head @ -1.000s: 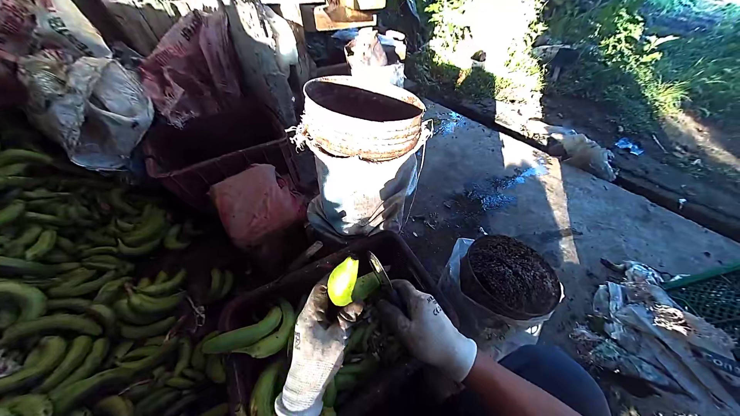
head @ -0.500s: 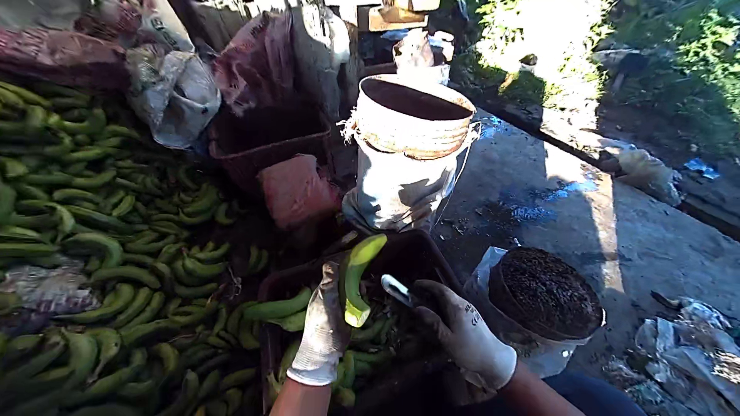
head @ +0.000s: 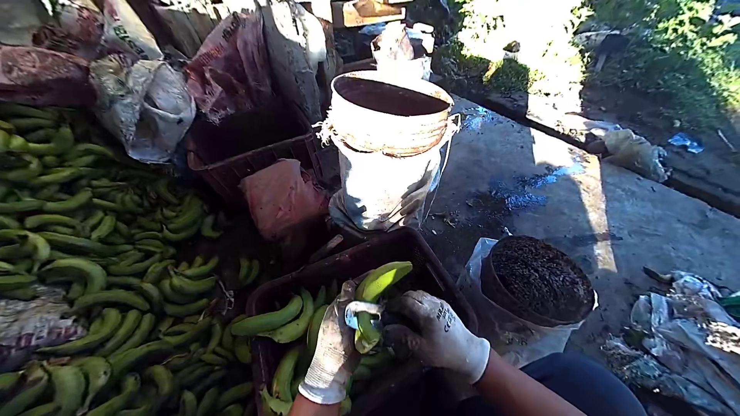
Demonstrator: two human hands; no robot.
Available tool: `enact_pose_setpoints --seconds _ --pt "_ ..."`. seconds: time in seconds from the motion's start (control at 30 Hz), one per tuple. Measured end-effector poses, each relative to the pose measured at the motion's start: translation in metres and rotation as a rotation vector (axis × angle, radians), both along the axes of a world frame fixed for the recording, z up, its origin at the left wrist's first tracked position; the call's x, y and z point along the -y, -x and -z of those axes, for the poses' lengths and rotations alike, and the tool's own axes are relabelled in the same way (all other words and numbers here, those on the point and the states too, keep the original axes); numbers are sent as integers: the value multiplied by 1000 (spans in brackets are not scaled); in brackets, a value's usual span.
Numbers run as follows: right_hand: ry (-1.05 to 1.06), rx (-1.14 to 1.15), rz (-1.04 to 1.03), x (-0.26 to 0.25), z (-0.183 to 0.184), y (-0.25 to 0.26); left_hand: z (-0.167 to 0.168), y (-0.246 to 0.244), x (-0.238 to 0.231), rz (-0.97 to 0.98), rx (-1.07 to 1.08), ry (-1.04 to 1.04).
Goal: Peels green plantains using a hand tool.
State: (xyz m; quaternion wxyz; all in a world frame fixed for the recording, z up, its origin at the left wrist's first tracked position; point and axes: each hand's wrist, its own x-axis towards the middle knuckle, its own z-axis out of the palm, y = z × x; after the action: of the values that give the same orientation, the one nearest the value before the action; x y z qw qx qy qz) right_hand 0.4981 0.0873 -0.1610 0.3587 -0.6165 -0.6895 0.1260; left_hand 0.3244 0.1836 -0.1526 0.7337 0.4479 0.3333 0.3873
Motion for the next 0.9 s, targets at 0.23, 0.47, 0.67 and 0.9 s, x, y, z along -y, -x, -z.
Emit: enact_pose_setpoints --seconds 0.23,0.47,0.67,0.9 --pt "292 -241 654 -19 -8 -59 1 -19 13 -185 -223 10" --pt "170 -521 253 8 -33 -28 5 -11 -12 -25 147 228" --pt "222 -290 -38 18 -19 3 3 -6 -14 -75 155 30" --pt "-81 -15 274 -11 6 -13 -4 -10 13 0 85 89"
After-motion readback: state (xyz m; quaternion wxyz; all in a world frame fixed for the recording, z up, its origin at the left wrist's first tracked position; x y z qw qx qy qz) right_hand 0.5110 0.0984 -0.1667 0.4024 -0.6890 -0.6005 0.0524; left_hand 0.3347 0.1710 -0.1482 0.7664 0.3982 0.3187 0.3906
